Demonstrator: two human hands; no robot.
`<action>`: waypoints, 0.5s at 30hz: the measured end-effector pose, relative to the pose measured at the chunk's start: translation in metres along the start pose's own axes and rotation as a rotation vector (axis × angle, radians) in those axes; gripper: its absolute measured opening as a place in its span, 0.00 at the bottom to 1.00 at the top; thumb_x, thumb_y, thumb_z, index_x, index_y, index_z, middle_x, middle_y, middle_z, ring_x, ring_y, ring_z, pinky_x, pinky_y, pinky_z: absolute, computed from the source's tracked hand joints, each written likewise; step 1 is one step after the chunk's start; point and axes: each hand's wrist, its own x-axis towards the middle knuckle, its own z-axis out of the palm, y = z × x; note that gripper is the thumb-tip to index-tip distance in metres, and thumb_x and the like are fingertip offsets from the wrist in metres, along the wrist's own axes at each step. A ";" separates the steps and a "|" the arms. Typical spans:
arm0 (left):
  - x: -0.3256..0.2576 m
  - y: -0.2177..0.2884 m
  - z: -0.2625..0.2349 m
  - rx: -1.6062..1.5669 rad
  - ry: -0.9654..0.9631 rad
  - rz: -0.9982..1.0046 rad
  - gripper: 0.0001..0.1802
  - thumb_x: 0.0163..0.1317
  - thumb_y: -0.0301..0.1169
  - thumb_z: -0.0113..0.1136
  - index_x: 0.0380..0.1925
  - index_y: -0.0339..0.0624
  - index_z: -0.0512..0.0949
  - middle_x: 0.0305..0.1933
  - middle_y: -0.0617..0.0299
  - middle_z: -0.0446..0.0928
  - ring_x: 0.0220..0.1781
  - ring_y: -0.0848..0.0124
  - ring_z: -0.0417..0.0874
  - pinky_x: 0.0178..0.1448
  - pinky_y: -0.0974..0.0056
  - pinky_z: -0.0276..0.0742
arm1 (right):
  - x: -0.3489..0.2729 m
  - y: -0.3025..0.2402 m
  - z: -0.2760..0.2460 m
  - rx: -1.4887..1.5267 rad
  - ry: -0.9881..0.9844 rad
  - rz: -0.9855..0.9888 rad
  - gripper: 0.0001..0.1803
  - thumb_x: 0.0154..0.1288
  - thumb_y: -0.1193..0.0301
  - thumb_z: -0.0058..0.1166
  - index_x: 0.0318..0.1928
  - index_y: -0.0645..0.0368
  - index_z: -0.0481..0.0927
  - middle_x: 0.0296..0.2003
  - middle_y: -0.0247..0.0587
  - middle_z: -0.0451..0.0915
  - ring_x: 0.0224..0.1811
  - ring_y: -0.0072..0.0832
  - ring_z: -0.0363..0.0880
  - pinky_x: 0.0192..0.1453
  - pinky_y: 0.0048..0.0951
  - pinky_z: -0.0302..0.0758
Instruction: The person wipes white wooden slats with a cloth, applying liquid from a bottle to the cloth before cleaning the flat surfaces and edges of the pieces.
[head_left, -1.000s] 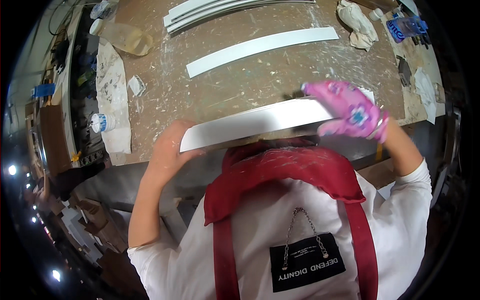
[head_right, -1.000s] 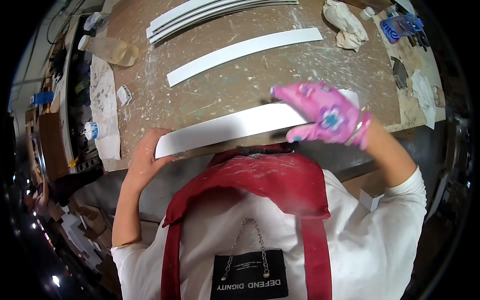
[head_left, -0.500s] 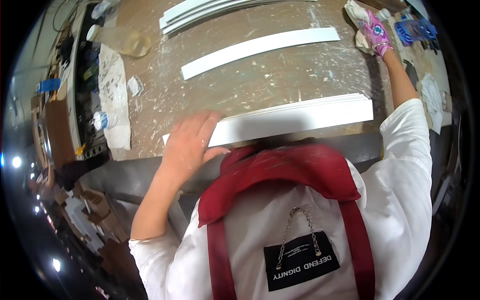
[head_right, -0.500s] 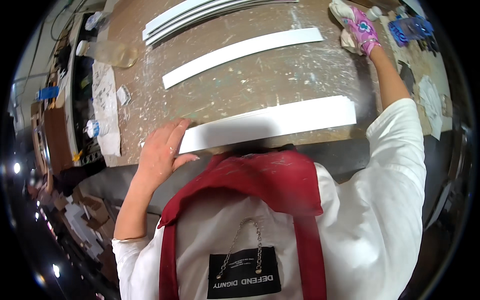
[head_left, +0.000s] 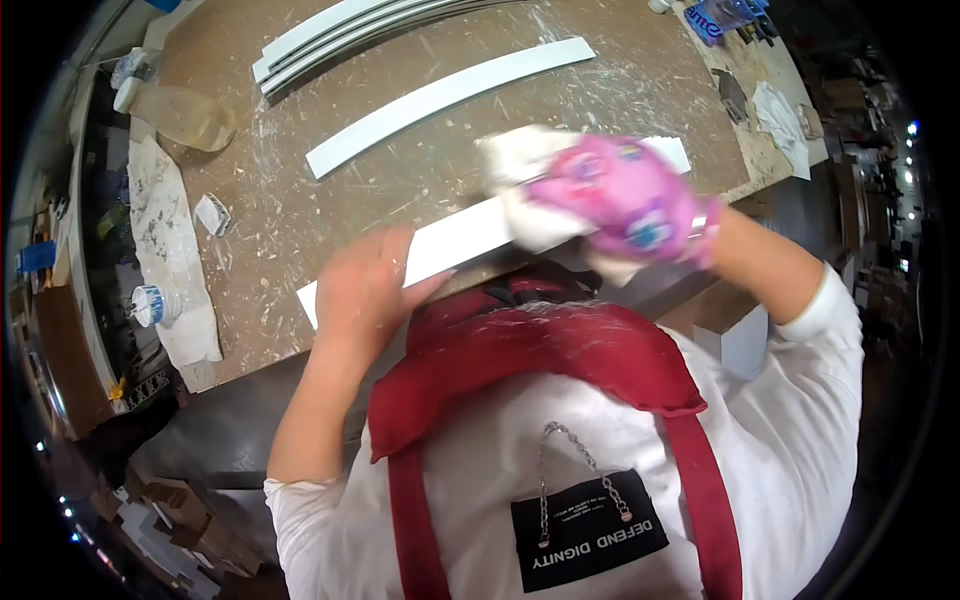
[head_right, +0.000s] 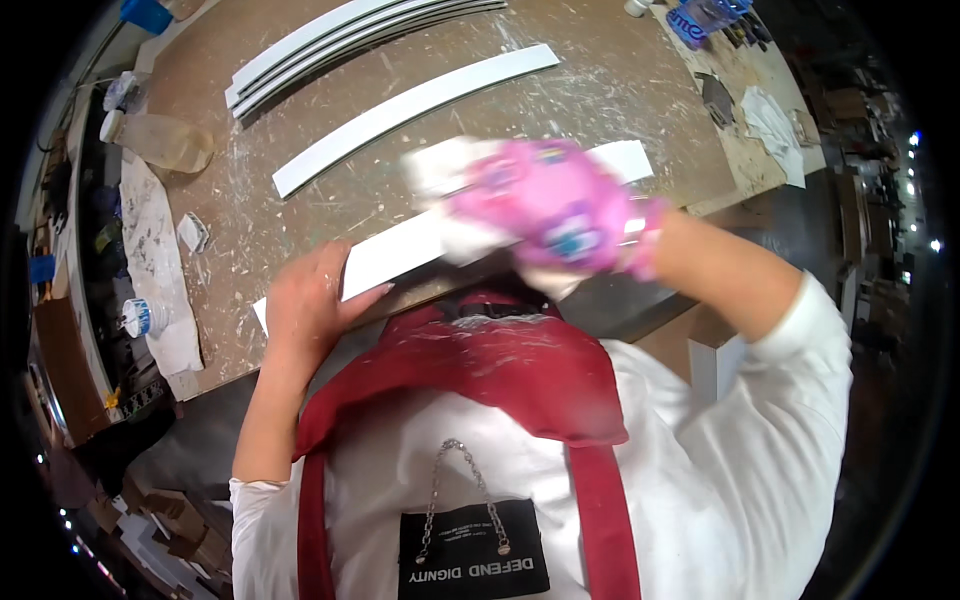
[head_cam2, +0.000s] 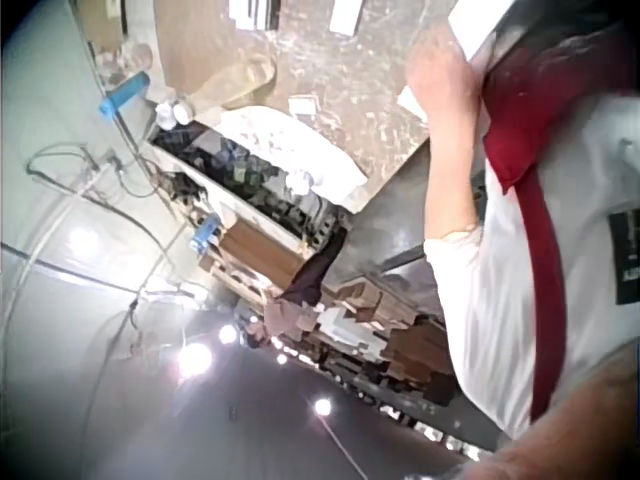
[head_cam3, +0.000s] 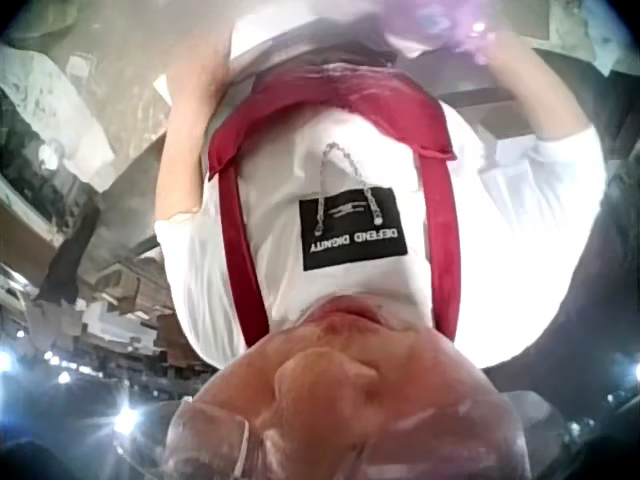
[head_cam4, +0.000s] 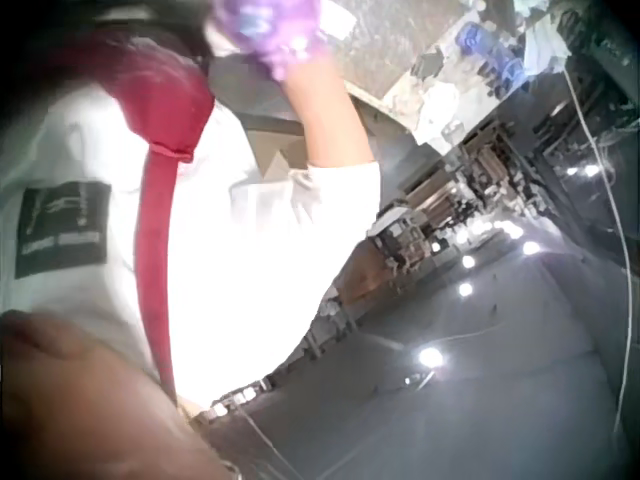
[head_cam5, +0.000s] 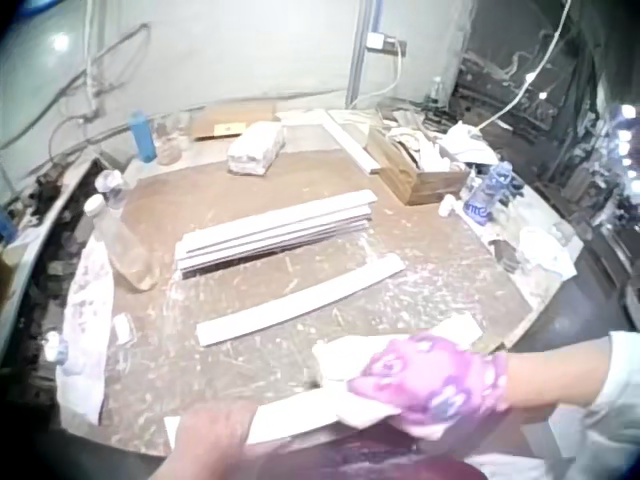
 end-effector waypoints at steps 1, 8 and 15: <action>0.002 -0.001 -0.001 -0.027 -0.022 -0.006 0.24 0.50 0.45 0.67 0.42 0.41 0.75 0.36 0.53 0.79 0.38 0.53 0.80 0.42 0.54 0.75 | -0.016 0.004 0.000 0.344 -0.150 0.203 0.21 0.63 0.69 0.49 0.58 0.55 0.72 0.43 0.39 0.80 0.45 0.26 0.79 0.46 0.29 0.77; 0.009 0.004 -0.008 -0.086 -0.062 0.023 0.26 0.52 0.46 0.66 0.44 0.40 0.75 0.38 0.51 0.79 0.41 0.51 0.79 0.44 0.53 0.74 | 0.015 -0.039 0.017 0.075 0.184 0.015 0.26 0.45 0.70 0.56 0.51 0.47 0.74 0.49 0.39 0.76 0.44 0.36 0.79 0.45 0.36 0.80; 0.004 0.007 -0.011 -0.034 -0.099 -0.038 0.27 0.53 0.46 0.65 0.47 0.39 0.74 0.42 0.47 0.78 0.44 0.49 0.78 0.48 0.53 0.74 | -0.088 0.028 -0.008 -0.054 0.046 0.542 0.32 0.48 0.70 0.57 0.59 0.50 0.72 0.51 0.45 0.76 0.52 0.41 0.76 0.58 0.36 0.75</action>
